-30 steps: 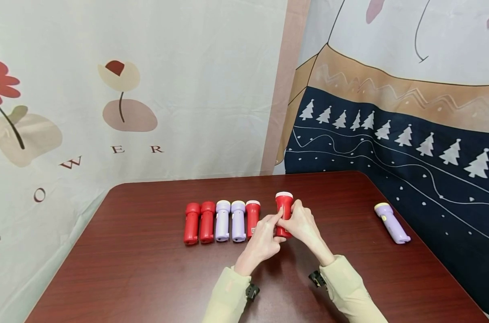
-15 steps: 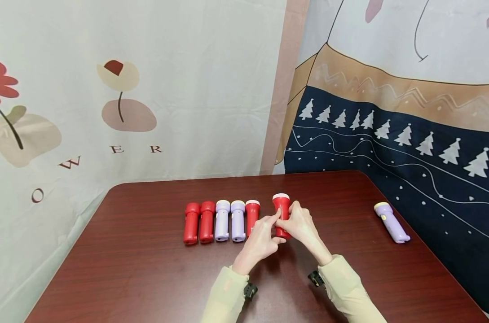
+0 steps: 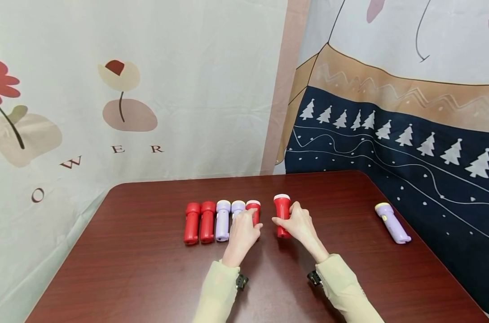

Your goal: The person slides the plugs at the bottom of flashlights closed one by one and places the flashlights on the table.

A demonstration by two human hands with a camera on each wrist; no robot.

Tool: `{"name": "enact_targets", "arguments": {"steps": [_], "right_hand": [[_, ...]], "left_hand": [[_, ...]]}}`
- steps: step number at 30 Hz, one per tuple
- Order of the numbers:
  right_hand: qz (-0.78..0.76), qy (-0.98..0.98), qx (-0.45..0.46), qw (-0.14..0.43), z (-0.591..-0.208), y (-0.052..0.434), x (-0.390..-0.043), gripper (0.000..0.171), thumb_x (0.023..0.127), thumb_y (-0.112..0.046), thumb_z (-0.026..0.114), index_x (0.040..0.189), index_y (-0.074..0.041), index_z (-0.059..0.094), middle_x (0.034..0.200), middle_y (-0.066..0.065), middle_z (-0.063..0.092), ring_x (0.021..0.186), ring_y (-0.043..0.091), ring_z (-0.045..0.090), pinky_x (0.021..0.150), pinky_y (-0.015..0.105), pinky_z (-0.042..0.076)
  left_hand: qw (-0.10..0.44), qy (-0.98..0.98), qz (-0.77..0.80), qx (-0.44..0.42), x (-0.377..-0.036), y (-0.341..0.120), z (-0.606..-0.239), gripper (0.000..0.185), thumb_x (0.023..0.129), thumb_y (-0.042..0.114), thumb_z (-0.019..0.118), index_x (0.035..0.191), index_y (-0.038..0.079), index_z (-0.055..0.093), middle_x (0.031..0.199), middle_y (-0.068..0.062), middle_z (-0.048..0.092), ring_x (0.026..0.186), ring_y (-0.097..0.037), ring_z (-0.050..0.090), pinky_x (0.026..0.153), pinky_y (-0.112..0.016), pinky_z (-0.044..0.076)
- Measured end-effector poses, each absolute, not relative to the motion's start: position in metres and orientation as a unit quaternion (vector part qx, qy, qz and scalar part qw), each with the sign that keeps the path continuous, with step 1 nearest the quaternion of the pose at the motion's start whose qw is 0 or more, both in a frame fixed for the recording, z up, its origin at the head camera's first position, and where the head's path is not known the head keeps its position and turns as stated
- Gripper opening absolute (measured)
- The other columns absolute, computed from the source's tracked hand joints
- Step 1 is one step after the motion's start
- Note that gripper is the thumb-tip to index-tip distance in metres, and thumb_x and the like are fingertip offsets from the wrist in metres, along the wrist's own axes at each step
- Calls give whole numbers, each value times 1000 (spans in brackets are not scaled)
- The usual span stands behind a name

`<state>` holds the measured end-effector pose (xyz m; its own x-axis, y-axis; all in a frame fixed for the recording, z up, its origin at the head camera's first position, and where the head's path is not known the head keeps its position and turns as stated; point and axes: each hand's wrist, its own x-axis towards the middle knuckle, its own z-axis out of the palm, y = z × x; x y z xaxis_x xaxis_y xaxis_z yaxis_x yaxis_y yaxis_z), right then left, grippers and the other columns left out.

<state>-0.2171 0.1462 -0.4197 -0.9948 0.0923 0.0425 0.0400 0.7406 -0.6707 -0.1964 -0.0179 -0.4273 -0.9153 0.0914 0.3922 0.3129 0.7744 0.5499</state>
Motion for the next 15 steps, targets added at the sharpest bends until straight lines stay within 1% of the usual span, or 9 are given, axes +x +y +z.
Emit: {"name": "enact_targets", "arguments": {"steps": [2,4,7,10,15], "right_hand": [[359,-932,-35,33,-423,145,-219,49,73,-33,79,95,-1,49,76,12,60,58,17,57,54,28,51],[357,-933,-33,32,-425,143,-220,49,73,-33,79,94,-1,49,76,12,60,58,17,57,54,28,51],[355,-934,-32,28,-428,140,-222,49,73,-33,79,95,-1,49,77,12,59,59,17,57,55,28,51],[348,-936,-32,29,-431,137,-225,49,73,-33,79,95,-1,49,77,12,59,59,17,58,55,29,51],[340,-939,-33,26,-434,133,-228,52,72,-35,79,97,-1,50,78,12,60,60,18,58,56,30,52]], "left_hand": [[189,-936,-286,-80,-197,-18,-430,26,73,9,77,96,1,68,82,-18,66,77,-35,62,65,-43,52],[196,-944,-258,-65,-198,-17,-434,20,73,10,77,88,1,68,77,-17,63,74,-35,61,59,-42,52],[204,-950,-229,-52,-198,-15,-439,17,72,11,78,80,2,66,72,-16,60,71,-33,59,53,-41,51],[217,-953,-205,-46,-198,-13,-442,19,70,13,80,74,2,65,69,-16,59,69,-32,59,51,-40,51],[237,-952,-186,-49,-199,-11,-443,21,67,16,82,70,3,66,66,-15,59,65,-31,59,52,-38,51]]}}
